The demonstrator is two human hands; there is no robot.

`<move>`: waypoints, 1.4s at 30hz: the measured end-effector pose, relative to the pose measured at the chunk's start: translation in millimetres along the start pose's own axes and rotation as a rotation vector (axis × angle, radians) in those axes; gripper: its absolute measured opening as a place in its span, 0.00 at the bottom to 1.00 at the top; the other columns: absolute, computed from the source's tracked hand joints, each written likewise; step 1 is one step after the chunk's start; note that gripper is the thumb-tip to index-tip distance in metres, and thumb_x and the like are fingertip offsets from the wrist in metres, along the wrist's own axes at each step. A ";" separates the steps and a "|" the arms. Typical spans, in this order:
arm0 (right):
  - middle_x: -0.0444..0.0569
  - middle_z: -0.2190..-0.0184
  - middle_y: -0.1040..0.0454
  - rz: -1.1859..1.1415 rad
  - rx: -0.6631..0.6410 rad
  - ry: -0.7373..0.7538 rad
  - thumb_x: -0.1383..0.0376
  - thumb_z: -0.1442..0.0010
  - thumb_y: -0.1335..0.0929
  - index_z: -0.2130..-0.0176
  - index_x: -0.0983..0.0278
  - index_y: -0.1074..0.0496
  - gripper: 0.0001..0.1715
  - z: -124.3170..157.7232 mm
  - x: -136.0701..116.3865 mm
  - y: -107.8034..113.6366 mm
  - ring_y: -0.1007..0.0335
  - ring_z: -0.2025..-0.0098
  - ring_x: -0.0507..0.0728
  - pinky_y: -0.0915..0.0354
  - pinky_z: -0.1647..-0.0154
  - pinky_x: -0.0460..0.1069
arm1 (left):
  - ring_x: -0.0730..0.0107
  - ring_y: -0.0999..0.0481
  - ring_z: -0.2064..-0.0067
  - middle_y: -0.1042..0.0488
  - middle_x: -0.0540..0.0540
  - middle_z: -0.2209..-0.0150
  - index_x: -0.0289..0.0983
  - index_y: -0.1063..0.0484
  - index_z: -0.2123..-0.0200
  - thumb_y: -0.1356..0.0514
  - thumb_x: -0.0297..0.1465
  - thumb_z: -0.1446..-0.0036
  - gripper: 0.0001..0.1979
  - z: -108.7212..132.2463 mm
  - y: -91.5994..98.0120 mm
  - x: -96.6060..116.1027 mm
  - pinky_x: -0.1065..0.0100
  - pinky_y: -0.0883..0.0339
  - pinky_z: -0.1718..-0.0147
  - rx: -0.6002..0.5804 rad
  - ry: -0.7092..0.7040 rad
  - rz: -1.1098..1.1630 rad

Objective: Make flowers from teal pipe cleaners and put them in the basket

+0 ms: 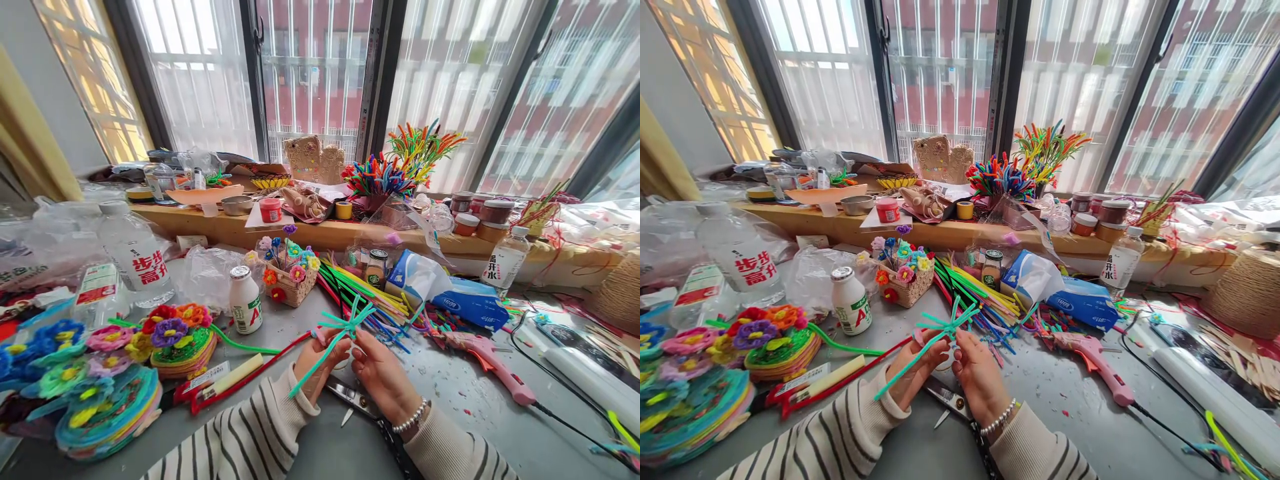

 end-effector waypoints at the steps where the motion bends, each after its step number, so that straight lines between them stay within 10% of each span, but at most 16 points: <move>1: 0.41 0.76 0.36 0.060 -0.025 0.008 0.63 0.59 0.31 0.74 0.63 0.31 0.08 1.5 1.2 -1.9 0.45 0.79 0.44 0.46 0.81 0.39 | 0.76 0.32 0.72 0.28 0.50 0.74 0.35 0.30 0.74 0.39 0.26 0.62 0.06 0.4 1.6 -0.7 0.74 0.40 0.70 0.040 -0.012 0.015; 10: 0.42 0.81 0.36 0.528 -0.055 0.232 0.61 0.56 0.33 0.72 0.67 0.32 0.12 2.7 -12.8 -3.2 0.45 0.78 0.47 0.47 0.79 0.42 | 0.74 0.30 0.77 0.30 0.52 0.83 0.34 0.38 0.85 0.36 0.29 0.69 0.12 -3.5 13.9 4.1 0.72 0.35 0.75 0.255 0.036 -0.003; 25: 0.44 0.78 0.33 0.950 -0.087 0.514 0.62 0.56 0.34 0.78 0.66 0.30 0.08 -4.8 -37.0 0.8 0.40 0.76 0.49 0.43 0.77 0.43 | 0.71 0.29 0.80 0.28 0.48 0.84 0.29 0.31 0.82 0.36 0.32 0.70 0.11 -8.5 16.3 9.1 0.72 0.33 0.78 0.138 0.099 -0.353; 42: 0.41 0.84 0.36 0.692 -0.148 0.165 0.59 0.58 0.33 0.81 0.67 0.34 0.13 3.2 -30.9 -1.6 0.41 0.79 0.47 0.44 0.79 0.42 | 0.73 0.30 0.83 0.30 0.49 0.87 0.29 0.30 0.84 0.35 0.31 0.73 0.11 -5.7 11.7 9.1 0.72 0.35 0.79 0.040 0.200 -0.433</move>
Point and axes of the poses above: each hand's wrist, its own z-axis away from the middle knuckle, its own y-axis out of the back of the hand, x = y × z, the point moved 4 cm from there along -z, towards the middle knuckle
